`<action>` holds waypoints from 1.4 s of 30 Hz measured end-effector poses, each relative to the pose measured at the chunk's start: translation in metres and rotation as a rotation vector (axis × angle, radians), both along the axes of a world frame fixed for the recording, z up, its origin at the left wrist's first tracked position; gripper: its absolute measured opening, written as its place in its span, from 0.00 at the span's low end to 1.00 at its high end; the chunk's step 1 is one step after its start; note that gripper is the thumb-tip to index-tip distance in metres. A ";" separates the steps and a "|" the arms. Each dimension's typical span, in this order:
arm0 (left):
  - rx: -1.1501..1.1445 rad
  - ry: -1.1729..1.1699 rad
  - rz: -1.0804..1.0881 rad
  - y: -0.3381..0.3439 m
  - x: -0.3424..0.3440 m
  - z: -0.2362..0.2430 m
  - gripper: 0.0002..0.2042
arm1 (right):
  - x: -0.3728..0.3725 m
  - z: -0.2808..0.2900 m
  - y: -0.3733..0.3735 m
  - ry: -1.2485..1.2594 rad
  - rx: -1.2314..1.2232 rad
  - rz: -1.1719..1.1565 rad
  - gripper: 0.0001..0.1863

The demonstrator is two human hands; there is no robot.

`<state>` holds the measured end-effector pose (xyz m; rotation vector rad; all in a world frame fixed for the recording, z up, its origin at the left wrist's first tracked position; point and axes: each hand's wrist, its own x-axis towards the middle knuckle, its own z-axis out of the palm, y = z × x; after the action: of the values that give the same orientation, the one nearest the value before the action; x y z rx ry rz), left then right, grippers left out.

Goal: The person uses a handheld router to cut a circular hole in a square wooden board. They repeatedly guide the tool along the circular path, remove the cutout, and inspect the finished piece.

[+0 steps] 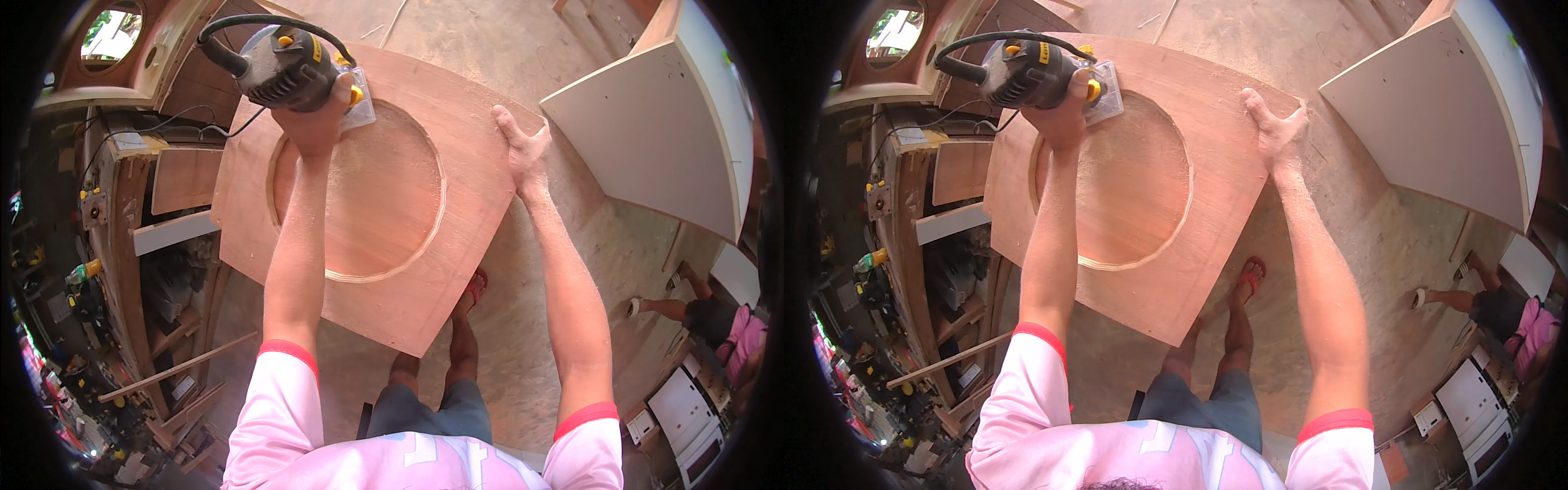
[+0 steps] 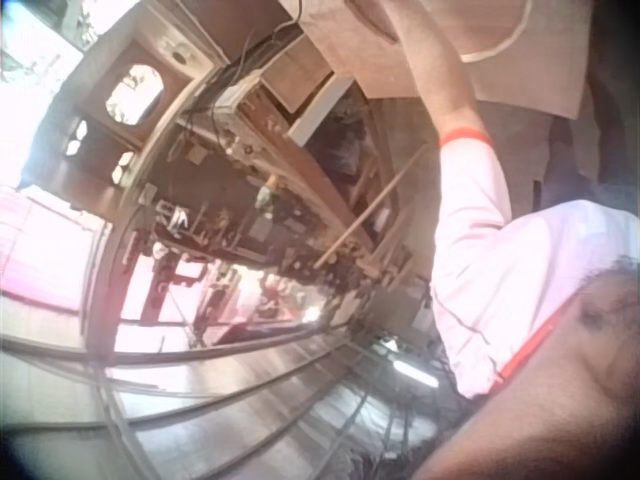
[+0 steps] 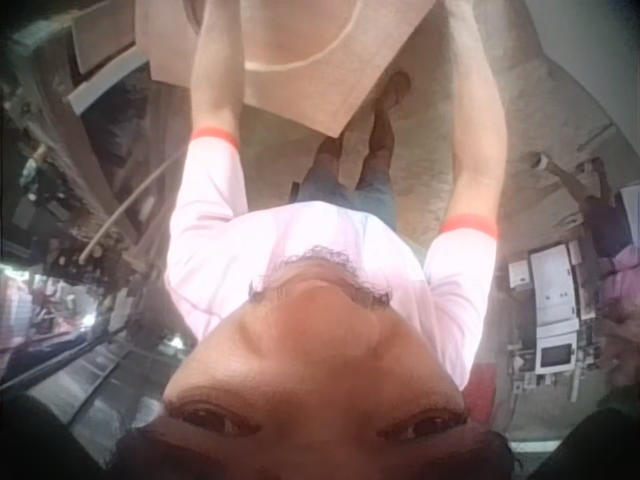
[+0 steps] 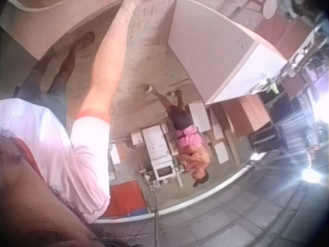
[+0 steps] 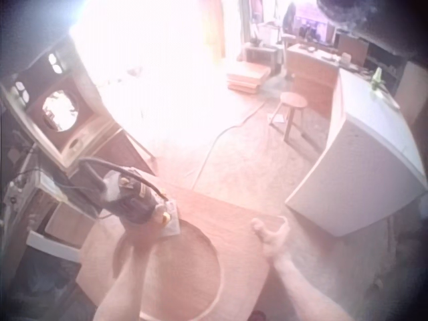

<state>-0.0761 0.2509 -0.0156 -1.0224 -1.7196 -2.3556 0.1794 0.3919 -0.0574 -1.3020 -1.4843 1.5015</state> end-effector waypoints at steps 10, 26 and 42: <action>-0.068 0.017 -0.037 0.020 0.035 0.000 0.23 | 0.001 0.004 0.000 -0.047 0.058 0.036 0.38; -0.180 0.105 -0.111 0.015 0.107 -0.003 0.25 | 0.005 -0.031 0.011 -0.094 0.250 0.029 0.41; -0.205 0.164 -0.040 -0.046 0.167 0.021 0.39 | 0.009 -0.044 0.021 0.174 -0.072 0.139 0.41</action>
<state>0.0907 0.2053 0.0054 -1.2509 -1.9234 -2.0816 0.1886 0.4133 -0.1010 -1.0959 -1.4439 1.7252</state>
